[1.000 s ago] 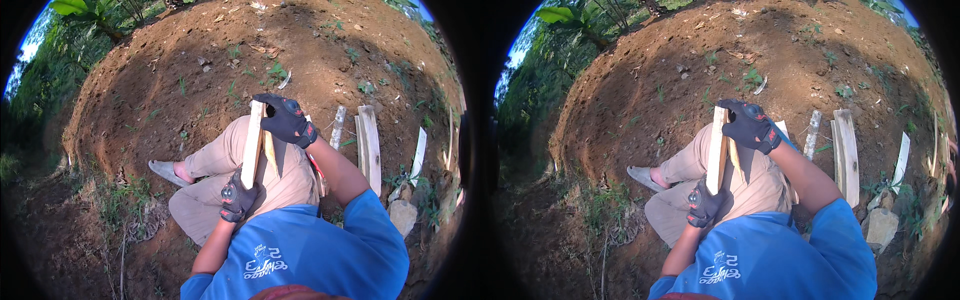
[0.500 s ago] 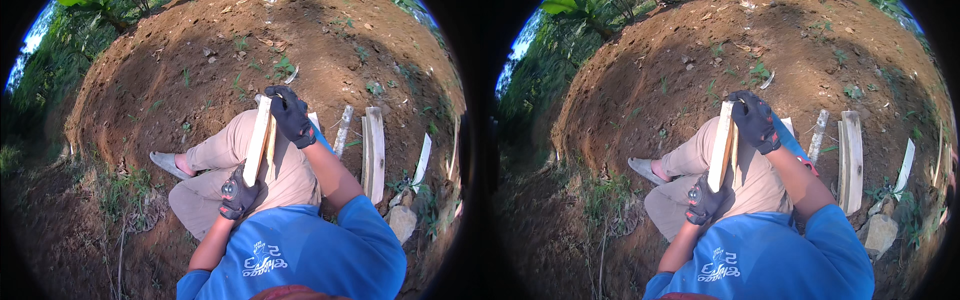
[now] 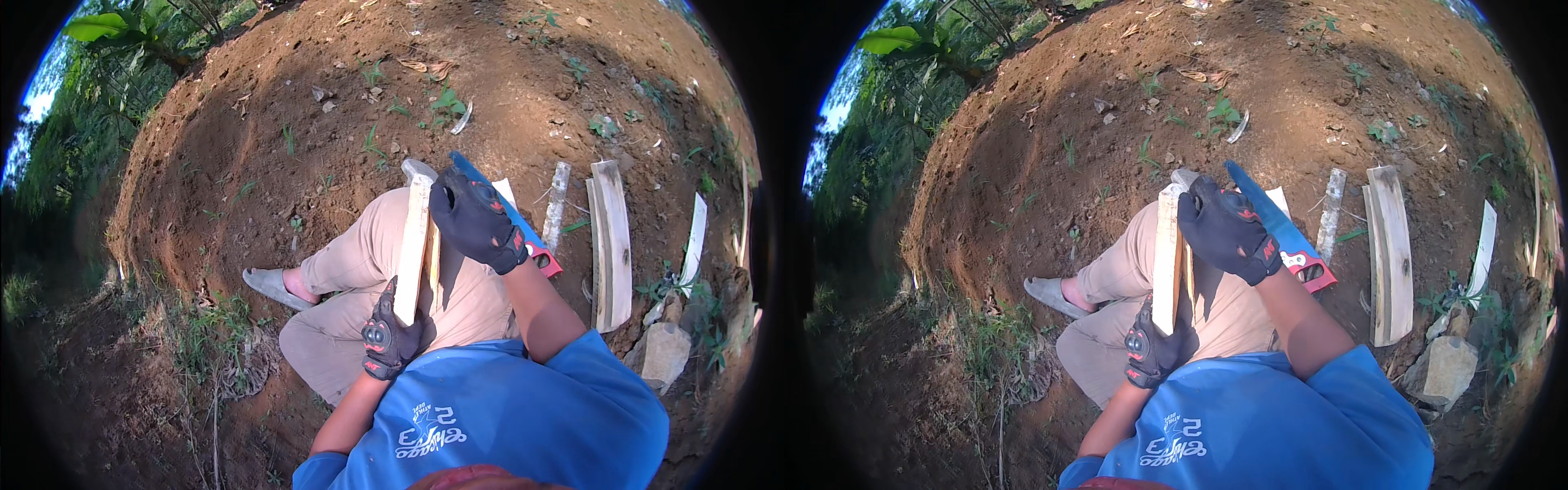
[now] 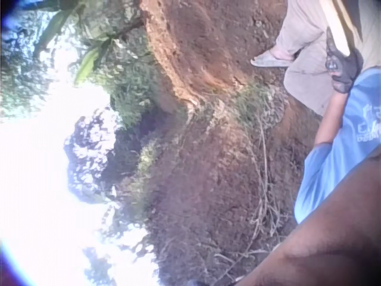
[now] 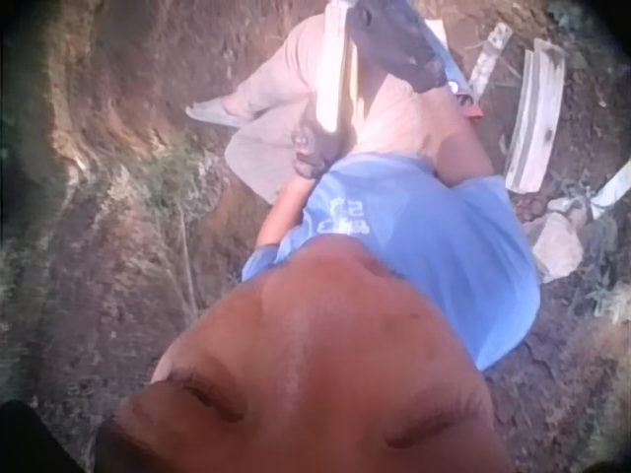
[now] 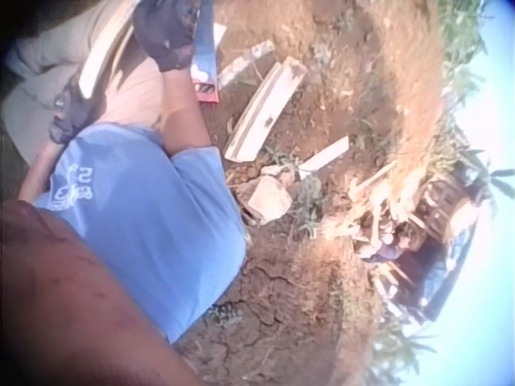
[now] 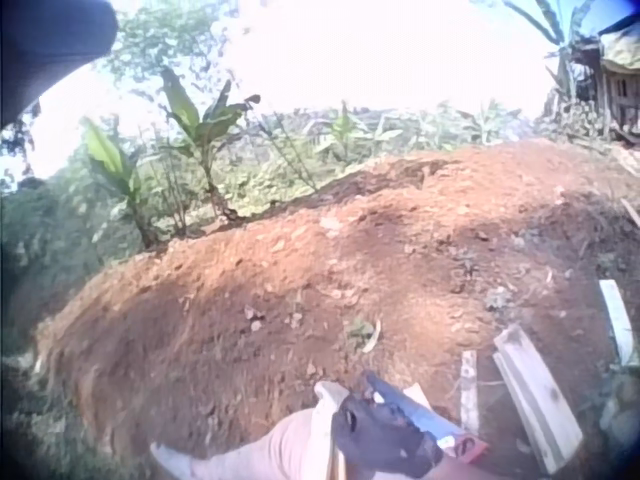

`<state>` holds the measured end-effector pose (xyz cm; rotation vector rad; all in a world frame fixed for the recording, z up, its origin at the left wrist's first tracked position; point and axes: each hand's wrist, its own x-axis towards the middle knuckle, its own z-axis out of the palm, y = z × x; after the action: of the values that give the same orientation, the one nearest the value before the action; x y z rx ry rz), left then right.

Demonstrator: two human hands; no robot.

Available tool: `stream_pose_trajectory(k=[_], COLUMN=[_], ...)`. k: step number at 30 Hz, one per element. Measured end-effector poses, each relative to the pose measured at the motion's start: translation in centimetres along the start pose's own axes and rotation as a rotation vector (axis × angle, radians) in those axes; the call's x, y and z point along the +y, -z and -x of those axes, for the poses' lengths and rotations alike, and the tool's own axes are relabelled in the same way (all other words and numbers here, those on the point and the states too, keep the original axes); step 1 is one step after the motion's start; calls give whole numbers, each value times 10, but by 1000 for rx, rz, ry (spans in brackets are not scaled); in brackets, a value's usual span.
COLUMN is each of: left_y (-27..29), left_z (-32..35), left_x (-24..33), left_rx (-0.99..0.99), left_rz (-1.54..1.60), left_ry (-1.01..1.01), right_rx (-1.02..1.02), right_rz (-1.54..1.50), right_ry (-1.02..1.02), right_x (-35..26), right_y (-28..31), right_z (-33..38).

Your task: The person uses a handsaw and a small knife to shape and whittle several pieces of wood while sitting on the ground. They pick up wood planks, saw them to length, and then refine the edges and surfaces by hand.

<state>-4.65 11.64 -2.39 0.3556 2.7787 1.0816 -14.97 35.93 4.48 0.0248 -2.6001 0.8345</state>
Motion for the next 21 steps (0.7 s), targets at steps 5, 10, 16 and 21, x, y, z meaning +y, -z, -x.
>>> stream_pose_trajectory(k=[5, 10, 16, 21], left_y=[-1, -8, -17, -17], left_z=[3, -4, -3, -2], left_x=[-1, -19, -38, -25], left_rx=[43, -83, -80, -61], left_rz=[12, -53, -58, -99], left_ry=[-57, -66, -129, -96], right_rx=[-316, -483, -355, -134], right_rz=[-170, -79, -367, -196], right_ry=[-141, -13, -192, -59], right_x=[0, -8, -8, -8], right_y=[30, 50, 25, 1], right_z=[-12, -9, -1, 15])
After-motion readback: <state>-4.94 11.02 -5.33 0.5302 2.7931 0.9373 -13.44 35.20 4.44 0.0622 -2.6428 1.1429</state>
